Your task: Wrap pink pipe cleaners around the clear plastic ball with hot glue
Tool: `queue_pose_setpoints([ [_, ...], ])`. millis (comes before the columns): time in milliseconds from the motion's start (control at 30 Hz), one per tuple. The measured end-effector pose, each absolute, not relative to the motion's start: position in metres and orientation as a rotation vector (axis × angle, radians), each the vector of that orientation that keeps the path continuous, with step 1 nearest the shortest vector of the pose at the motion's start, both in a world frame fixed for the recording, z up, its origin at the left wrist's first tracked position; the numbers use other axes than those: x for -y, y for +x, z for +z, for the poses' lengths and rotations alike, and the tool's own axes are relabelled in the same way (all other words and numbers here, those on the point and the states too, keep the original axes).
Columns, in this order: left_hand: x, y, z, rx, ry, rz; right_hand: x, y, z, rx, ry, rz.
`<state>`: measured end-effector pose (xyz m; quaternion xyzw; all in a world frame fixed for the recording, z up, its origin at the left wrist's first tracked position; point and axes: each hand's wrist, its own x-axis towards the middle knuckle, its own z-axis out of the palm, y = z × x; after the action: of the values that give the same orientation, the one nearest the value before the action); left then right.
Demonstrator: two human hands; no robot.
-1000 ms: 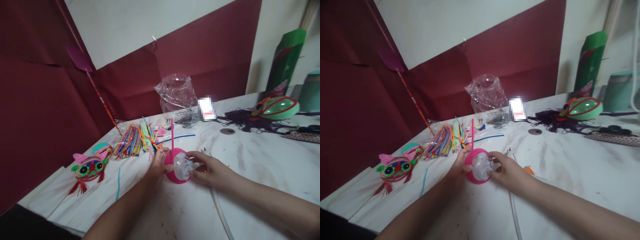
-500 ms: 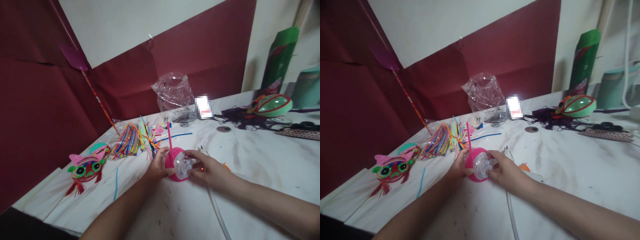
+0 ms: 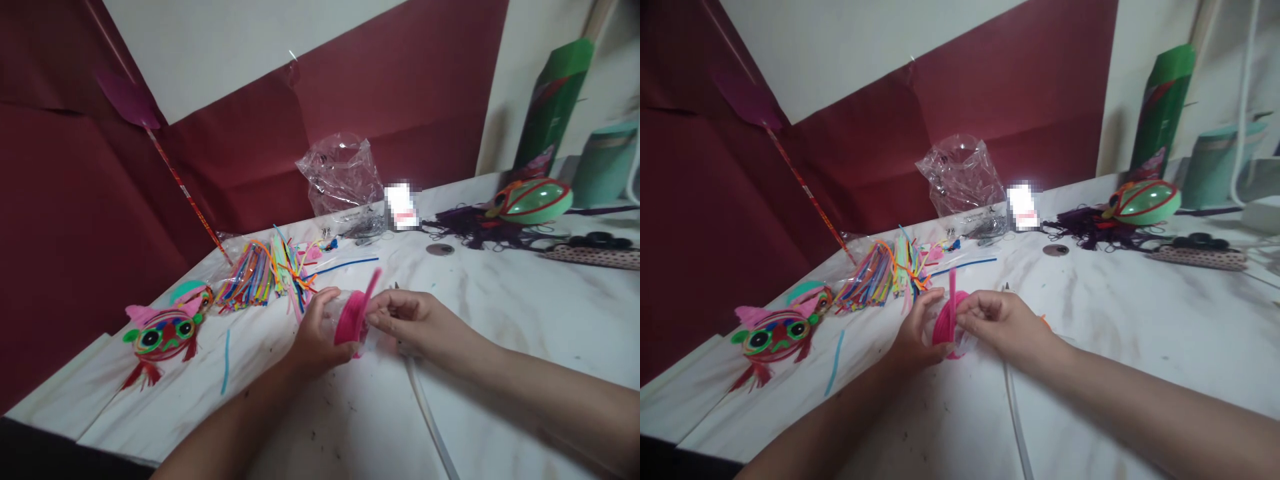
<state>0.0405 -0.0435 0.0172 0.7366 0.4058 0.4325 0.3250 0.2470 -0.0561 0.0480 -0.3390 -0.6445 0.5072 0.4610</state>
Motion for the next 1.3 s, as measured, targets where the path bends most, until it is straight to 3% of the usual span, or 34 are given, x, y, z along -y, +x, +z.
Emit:
queue_pose_setpoints([
  [233,0.042,0.041,0.018,-1.086,2.069,1.14,0.056,0.247,0.042,1.646,-0.804,1.288],
  [467,0.038,0.034,0.016,-1.059,2.052,1.148,0.061,0.253,0.036,1.773,-0.853,0.893],
  [1300,0.043,0.037,0.019,-1.116,2.046,1.136,0.05,0.246,0.029,1.632,-0.883,1.027],
])
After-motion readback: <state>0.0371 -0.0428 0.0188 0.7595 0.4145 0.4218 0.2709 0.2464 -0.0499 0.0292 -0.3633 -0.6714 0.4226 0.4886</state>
